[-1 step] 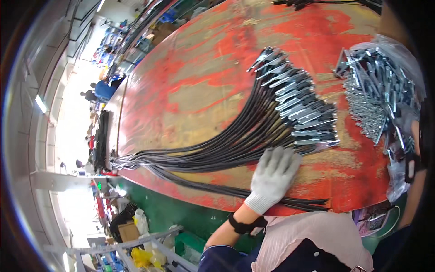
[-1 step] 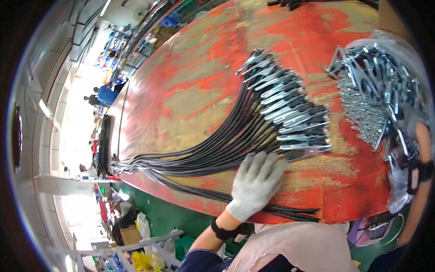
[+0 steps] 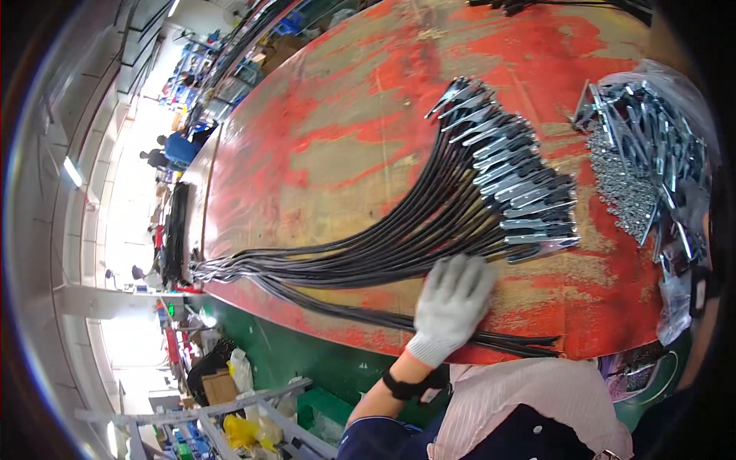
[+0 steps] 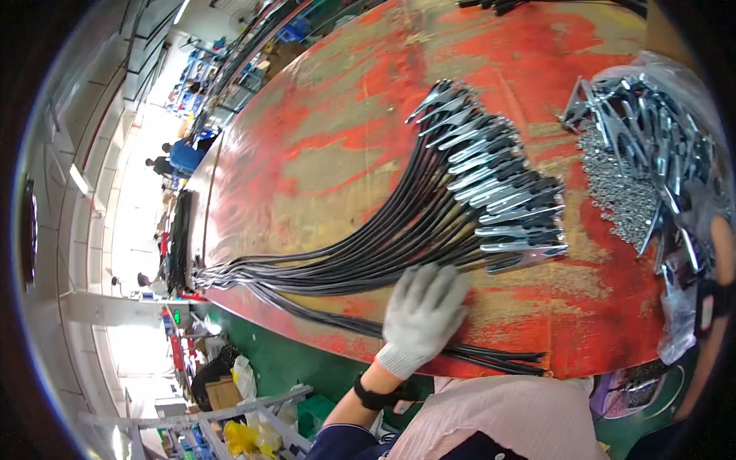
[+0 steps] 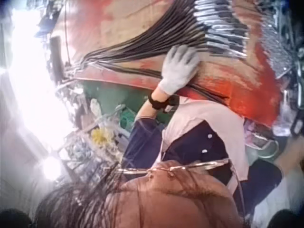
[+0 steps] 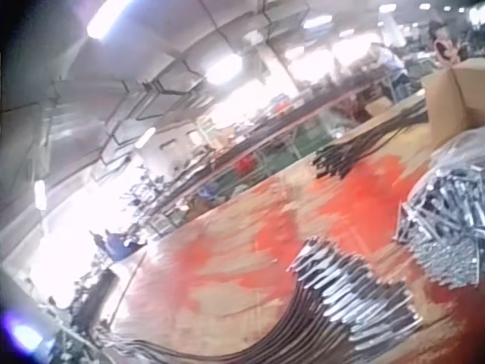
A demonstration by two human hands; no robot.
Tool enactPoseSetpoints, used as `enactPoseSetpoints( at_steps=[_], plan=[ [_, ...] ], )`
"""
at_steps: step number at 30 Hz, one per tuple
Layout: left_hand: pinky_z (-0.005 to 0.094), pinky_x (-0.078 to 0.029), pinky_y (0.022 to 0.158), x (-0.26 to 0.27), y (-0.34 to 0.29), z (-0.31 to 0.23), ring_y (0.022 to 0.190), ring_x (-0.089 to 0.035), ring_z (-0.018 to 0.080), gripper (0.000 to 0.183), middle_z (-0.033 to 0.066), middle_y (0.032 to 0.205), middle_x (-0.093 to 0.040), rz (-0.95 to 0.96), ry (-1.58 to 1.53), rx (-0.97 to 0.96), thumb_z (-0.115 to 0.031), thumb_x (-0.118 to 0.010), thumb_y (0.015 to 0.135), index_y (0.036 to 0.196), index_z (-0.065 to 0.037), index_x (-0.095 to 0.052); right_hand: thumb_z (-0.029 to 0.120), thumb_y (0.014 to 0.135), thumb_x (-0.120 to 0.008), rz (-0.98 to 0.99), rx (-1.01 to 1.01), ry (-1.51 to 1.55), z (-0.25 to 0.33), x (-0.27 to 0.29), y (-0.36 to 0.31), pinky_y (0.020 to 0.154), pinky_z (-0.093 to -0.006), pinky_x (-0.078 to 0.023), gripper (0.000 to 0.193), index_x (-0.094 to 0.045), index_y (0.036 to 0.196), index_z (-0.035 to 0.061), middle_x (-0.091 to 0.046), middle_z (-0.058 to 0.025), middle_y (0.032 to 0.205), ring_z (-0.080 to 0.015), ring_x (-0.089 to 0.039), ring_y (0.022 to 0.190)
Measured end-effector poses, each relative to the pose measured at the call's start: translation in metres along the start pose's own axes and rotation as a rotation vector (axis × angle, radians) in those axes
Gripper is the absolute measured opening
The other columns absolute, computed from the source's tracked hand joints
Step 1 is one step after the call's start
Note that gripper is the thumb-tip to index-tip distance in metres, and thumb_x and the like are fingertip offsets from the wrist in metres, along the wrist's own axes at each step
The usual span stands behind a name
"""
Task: Assembling alligator clip cables by attaching clips to wires and securing with screws.
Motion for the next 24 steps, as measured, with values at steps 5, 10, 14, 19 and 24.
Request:
enactPoseSetpoints(
  at_steps=[5, 10, 14, 19, 24],
  plan=[
    [0.0432, -0.042, 0.098, 0.006, -0.114, 0.091, 0.108, -0.056, 0.0248, 0.032, 0.0007, 0.109, -0.063, 0.120, 0.378, 0.314, -0.022, -0.063, 0.076, 0.107, -0.019, -0.064, 0.044, 0.095, -0.053, -0.061, 0.005, 0.133, -0.008, 0.007, -0.005, 0.087, -0.0341, -0.050, 0.046, -0.056, 0.118, 0.0044, -0.061, -0.0087, 0.108, -0.0201, -0.059, 0.093],
    [0.0394, -0.042, 0.094, 0.014, -0.180, 0.158, 0.099, -0.053, 0.0209, 0.019, 0.0011, 0.092, -0.055, 0.265, 0.602, 0.409, -0.017, -0.050, 0.080, 0.098, -0.017, -0.057, 0.043, 0.095, -0.053, -0.164, 0.012, 0.407, -0.021, 0.013, -0.019, 0.088, -0.0338, -0.049, 0.047, -0.055, 0.121, 0.0040, -0.060, -0.0080, 0.111, -0.0194, -0.058, 0.096],
    [0.0370, -0.040, 0.097, 0.002, -0.197, 0.194, 0.101, -0.052, 0.0206, 0.015, 0.0018, 0.091, -0.054, 0.410, 0.839, 0.346, -0.021, -0.050, 0.080, 0.093, -0.016, -0.056, 0.043, 0.095, -0.053, -0.250, 0.016, 0.714, -0.039, 0.019, -0.039, 0.088, -0.0334, -0.049, 0.048, -0.054, 0.123, 0.0037, -0.060, -0.0075, 0.112, -0.0189, -0.057, 0.097],
    [0.0476, -0.041, 0.096, 0.019, -0.141, 0.173, 0.093, -0.056, 0.0252, 0.010, 0.0038, 0.085, -0.059, 0.479, 0.624, 0.208, -0.022, -0.062, 0.070, 0.078, -0.016, -0.063, 0.042, 0.096, -0.053, -0.331, -0.012, 1.080, -0.082, 0.017, -0.092, 0.089, -0.0331, -0.049, 0.049, -0.052, 0.126, 0.0033, -0.060, -0.0068, 0.114, -0.0182, -0.057, 0.100],
    [0.0451, -0.048, 0.080, -0.006, -0.053, 0.047, 0.082, -0.061, 0.0283, 0.015, 0.0043, 0.085, -0.065, 0.271, 0.080, -0.067, -0.015, -0.067, 0.061, 0.075, -0.014, -0.062, 0.039, 0.095, -0.056, -0.363, 0.040, 1.006, -0.046, -0.021, -0.140, 0.089, -0.0311, -0.048, 0.055, -0.045, 0.135, 0.0036, -0.058, -0.0052, 0.118, -0.0163, -0.055, 0.102]
  ],
)
Point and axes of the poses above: each hand's wrist, its own y-axis towards the middle knuckle, its own x-axis out of the back of the hand, z = x × y, the point moved 8 cm from there along y, towards the middle knuckle
